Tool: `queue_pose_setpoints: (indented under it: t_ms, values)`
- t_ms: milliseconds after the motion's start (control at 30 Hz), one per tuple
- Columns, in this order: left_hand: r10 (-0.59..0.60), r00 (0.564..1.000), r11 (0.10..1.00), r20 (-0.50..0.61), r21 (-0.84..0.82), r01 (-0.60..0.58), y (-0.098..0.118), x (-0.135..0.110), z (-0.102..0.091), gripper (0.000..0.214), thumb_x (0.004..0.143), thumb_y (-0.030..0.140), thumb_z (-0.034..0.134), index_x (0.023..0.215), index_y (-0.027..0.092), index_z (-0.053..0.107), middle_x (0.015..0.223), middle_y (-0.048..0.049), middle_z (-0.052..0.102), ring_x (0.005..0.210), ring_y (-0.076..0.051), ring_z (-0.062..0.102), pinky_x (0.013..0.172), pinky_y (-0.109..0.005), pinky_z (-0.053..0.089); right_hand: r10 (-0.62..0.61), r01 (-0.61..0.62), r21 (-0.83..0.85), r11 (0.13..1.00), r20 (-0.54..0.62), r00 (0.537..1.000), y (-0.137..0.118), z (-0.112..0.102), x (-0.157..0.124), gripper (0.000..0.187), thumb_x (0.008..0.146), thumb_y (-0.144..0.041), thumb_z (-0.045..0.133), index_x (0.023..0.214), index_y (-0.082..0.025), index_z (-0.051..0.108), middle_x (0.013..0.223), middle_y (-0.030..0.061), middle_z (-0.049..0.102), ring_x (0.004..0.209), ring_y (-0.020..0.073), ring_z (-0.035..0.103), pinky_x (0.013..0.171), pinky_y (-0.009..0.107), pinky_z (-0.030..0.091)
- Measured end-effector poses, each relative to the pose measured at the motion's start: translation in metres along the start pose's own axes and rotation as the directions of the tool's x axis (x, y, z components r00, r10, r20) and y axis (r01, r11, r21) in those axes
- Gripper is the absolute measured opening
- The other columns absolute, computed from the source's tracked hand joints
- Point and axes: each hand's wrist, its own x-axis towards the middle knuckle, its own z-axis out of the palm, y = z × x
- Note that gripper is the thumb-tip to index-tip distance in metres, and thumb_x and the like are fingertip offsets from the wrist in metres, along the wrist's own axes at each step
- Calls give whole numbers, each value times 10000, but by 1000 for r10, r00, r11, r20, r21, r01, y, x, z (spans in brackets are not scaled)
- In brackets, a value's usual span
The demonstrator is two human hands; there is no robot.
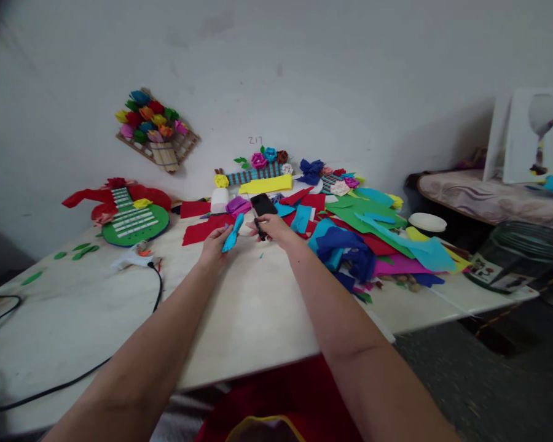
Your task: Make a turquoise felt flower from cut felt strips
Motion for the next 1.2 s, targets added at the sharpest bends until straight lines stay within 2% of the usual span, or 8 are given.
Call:
queue_pose_setpoints:
  t_ms: [100, 200, 367, 533, 667, 767, 967, 1200]
  values:
    - [7, 998, 999, 57, 37, -9, -2, -6, 4, 310, 477, 252, 799, 619, 134, 550, 537, 18, 601, 467, -86, 549, 468, -183, 418, 31, -33, -45, 998, -55, 998, -1, 17, 0, 309, 633, -277, 724, 859, -134, 570, 618, 15, 638, 438, 67, 534, 337, 151, 259]
    - [-24, 995, 999, 101, 40, 20, -3, -10, 6, 344, 456, 268, 805, 629, 140, 537, 544, 22, 597, 471, -93, 546, 480, -203, 430, 49, -51, -20, 998, -115, 992, 0, 25, 0, 307, 602, -184, 739, 853, -129, 569, 560, -29, 584, 452, 60, 527, 395, 148, 347]
    - [-28, 994, 999, 106, 48, 23, -4, -10, 6, 342, 451, 271, 803, 618, 137, 537, 539, 24, 585, 472, -86, 530, 494, -208, 431, 26, -16, 73, 997, -144, 989, 6, 29, 5, 295, 610, -91, 692, 864, -133, 547, 560, -53, 554, 458, 56, 510, 485, 179, 436]
    - [-39, 994, 992, 106, 122, 26, -1, -11, 5, 325, 467, 298, 797, 614, 137, 557, 620, -3, 620, 541, -93, 563, 497, -188, 428, -48, 50, 6, 999, -194, 980, 10, 30, 10, 310, 618, -39, 619, 902, -140, 545, 620, -38, 577, 498, 64, 513, 518, 190, 446]
    - [-28, 997, 971, 77, 239, 9, 3, -12, 4, 287, 524, 295, 775, 635, 139, 560, 658, -13, 635, 437, -52, 505, 345, -136, 283, -93, 81, -73, 994, -181, 979, 14, 29, 12, 347, 626, -50, 587, 957, -142, 538, 661, -22, 591, 552, 82, 542, 540, 193, 451]
    - [-72, 991, 977, 114, 207, 48, 4, -13, 5, 274, 577, 277, 748, 662, 151, 520, 617, -2, 626, 320, -38, 433, 281, -144, 204, -167, 137, -167, 976, -183, 969, 21, 27, 18, 368, 634, -82, 578, 994, -139, 533, 709, 0, 610, 629, 106, 574, 572, 205, 456]
    - [-219, 970, 976, 106, 30, 217, 5, -16, 11, 200, 661, 132, 682, 678, 149, 483, 603, -12, 614, 472, -130, 612, 373, -155, 409, -281, 192, -387, 902, -188, 941, 31, 25, 24, 381, 638, -144, 596, 1013, -190, 546, 827, 14, 648, 805, 148, 599, 673, 234, 467]
    - [-227, 973, 972, 39, -55, 229, 6, -11, 7, 129, 720, 76, 621, 668, 120, 512, 642, -39, 622, 584, -155, 655, 441, -159, 481, -279, 158, -457, 876, -210, 937, 30, 25, 22, 341, 661, -187, 597, 1000, -189, 550, 847, 14, 650, 778, 136, 598, 639, 207, 457]
